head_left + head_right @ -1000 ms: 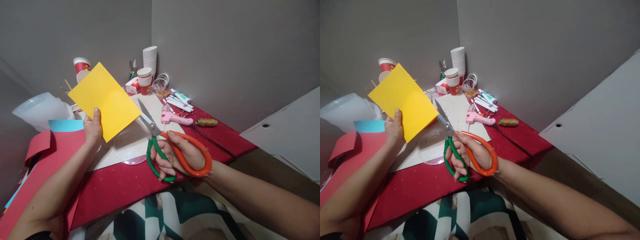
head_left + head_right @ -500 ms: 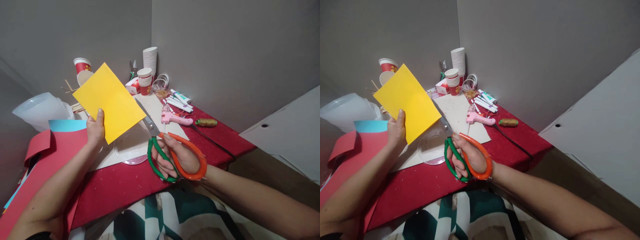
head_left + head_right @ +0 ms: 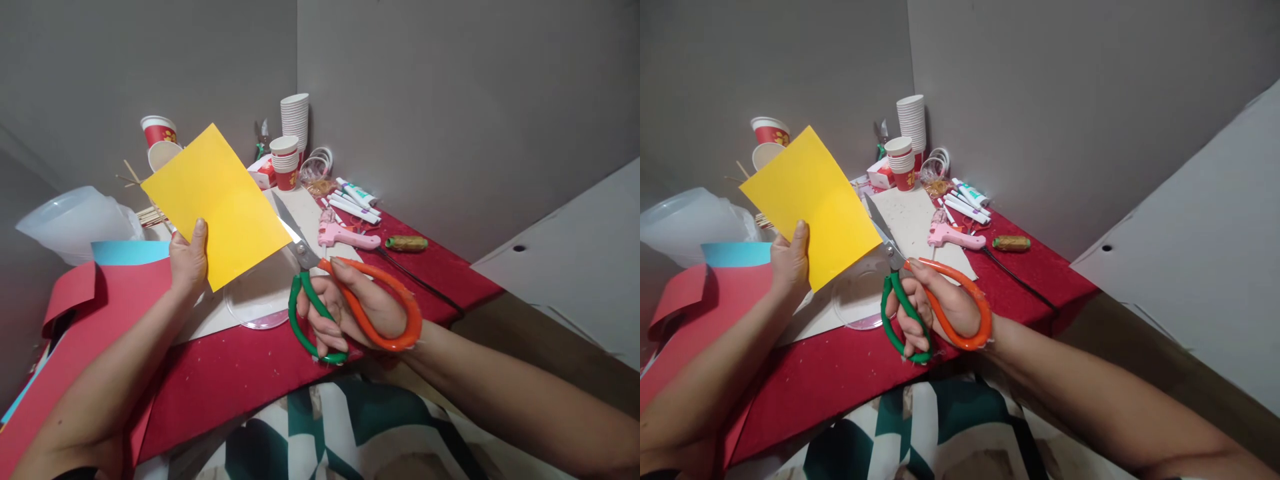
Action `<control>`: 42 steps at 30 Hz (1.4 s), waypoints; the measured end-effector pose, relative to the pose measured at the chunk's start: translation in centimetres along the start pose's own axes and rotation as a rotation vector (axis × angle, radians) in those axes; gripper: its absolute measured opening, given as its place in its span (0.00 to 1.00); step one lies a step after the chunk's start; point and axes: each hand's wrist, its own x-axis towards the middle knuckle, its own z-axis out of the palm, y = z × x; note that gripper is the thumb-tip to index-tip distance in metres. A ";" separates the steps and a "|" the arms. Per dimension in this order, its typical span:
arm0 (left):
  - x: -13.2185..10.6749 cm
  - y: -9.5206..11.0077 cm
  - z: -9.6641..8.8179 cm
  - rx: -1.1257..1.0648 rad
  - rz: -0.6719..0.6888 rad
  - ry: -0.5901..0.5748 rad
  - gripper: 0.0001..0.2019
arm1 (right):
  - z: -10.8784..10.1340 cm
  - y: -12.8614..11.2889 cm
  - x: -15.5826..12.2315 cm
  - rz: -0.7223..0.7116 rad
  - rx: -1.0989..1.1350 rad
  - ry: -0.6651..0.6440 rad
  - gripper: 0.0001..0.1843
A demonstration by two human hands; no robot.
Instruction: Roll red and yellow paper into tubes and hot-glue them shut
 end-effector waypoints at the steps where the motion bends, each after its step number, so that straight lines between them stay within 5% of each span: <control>1: -0.1 0.0 0.1 -0.003 0.001 -0.010 0.20 | 0.1 0.1 0.1 -0.012 -0.004 0.013 0.36; 14: -0.4 -0.2 0.1 0.019 -0.048 -0.014 0.20 | 0.2 0.9 0.6 -0.101 -0.062 0.076 0.32; 21: -0.9 0.0 0.3 0.035 -0.025 -0.074 0.20 | 0.4 0.1 0.1 -0.028 -0.019 0.001 0.36; 35: -1.4 0.1 0.7 -0.002 -0.092 -0.101 0.21 | 0.7 0.4 0.3 -0.088 -0.121 0.182 0.33; 42: -1.4 0.0 0.5 -0.013 -0.104 -0.114 0.19 | 0.6 -0.9 0.1 -0.050 -0.120 0.130 0.34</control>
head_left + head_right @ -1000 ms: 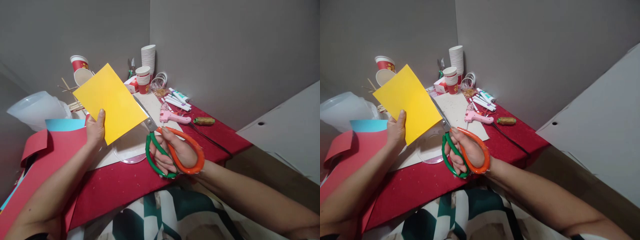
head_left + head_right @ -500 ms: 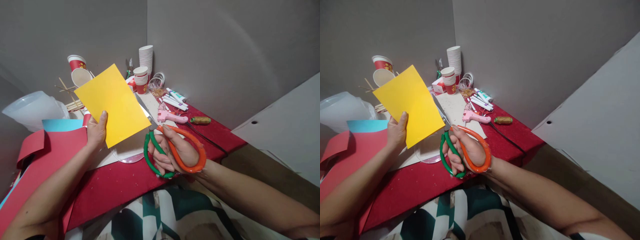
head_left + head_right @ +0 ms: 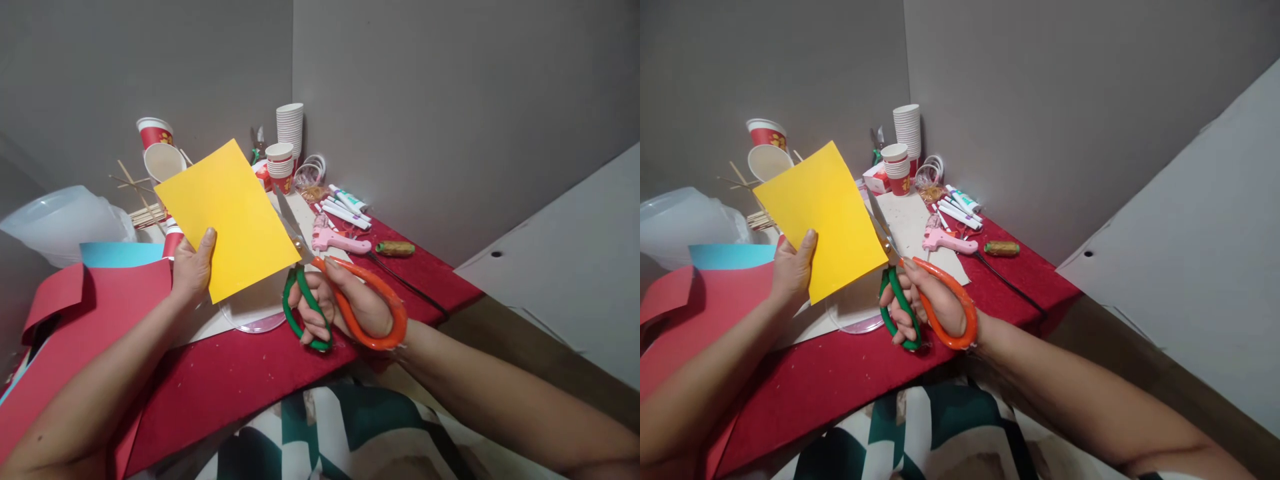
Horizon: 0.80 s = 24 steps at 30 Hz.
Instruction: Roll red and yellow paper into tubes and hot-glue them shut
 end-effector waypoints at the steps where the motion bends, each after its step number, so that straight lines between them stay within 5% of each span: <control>1: 0.0 0.0 0.0 -0.001 0.003 0.003 0.19 | -0.1 -0.1 0.0 0.010 0.002 -0.008 0.34; 10: -0.3 0.0 0.1 -0.001 0.014 -0.018 0.19 | -0.2 0.6 0.2 -0.064 -0.046 0.104 0.33; 24: -0.8 0.2 0.5 0.009 -0.009 0.011 0.19 | -0.2 -1.2 0.7 0.033 0.004 -0.002 0.34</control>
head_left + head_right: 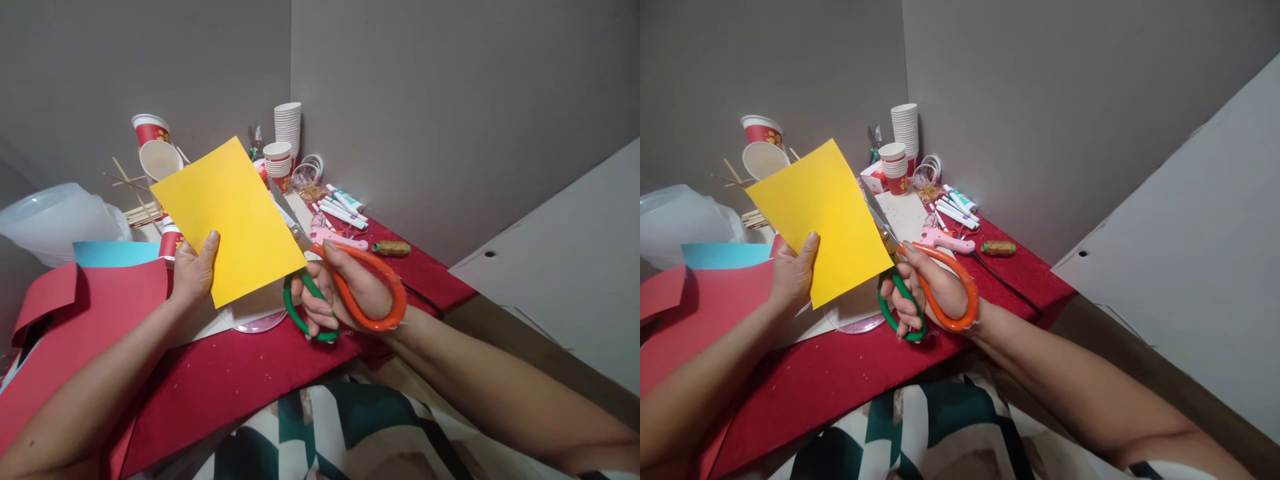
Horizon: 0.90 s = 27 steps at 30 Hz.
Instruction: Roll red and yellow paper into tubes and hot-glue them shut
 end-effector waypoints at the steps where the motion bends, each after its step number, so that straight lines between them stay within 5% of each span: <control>1: 0.0 0.0 0.0 0.001 0.003 0.003 0.19 | 0.0 0.0 0.0 -0.008 -0.005 0.013 0.34; 7: 0.1 -0.3 -0.3 0.020 0.007 -0.006 0.18 | -0.3 0.3 0.0 -0.057 -0.042 0.077 0.34; 27: -0.2 -0.3 -0.2 0.038 -0.011 0.005 0.18 | -2.6 -0.9 -0.5 0.072 0.040 -0.086 0.41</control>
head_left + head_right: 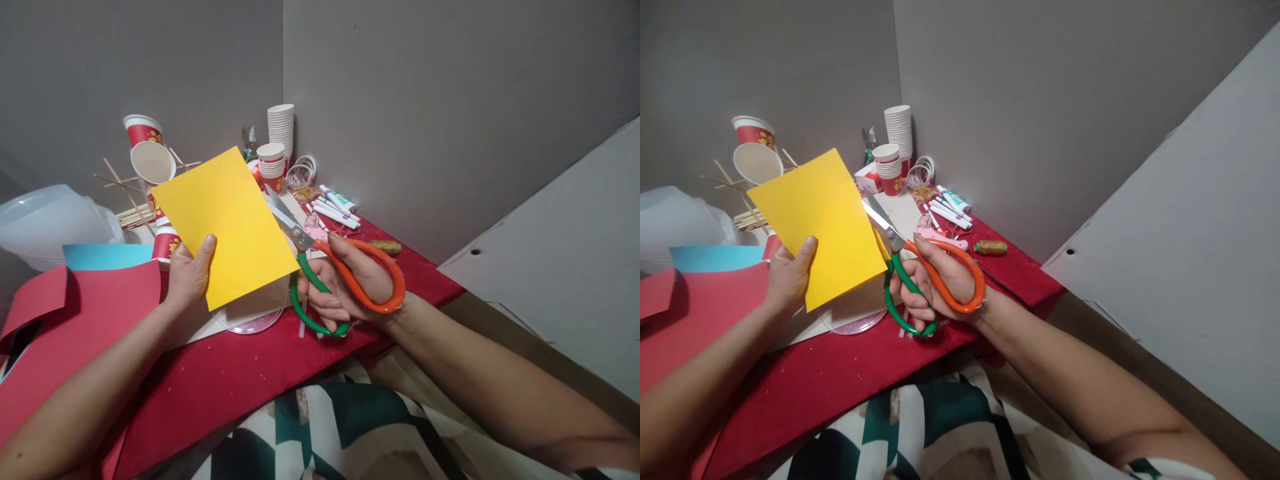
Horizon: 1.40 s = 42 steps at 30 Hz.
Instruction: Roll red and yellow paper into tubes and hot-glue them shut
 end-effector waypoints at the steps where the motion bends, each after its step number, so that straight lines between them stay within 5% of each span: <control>1: 0.0 0.0 0.0 0.014 0.008 0.003 0.18 | 0.1 0.0 0.0 0.002 0.004 0.007 0.41; 13: -0.6 0.4 0.7 0.050 0.064 0.025 0.16 | 1.2 1.7 1.7 -0.107 -0.095 0.190 0.36; 28: -1.6 0.5 1.2 -0.031 -0.011 -0.013 0.20 | 2.1 0.7 1.4 -0.093 0.012 -0.001 0.34; 42: -1.8 1.2 1.7 -0.049 -0.058 -0.004 0.18 | 1.7 0.8 2.1 -0.162 -0.019 0.024 0.33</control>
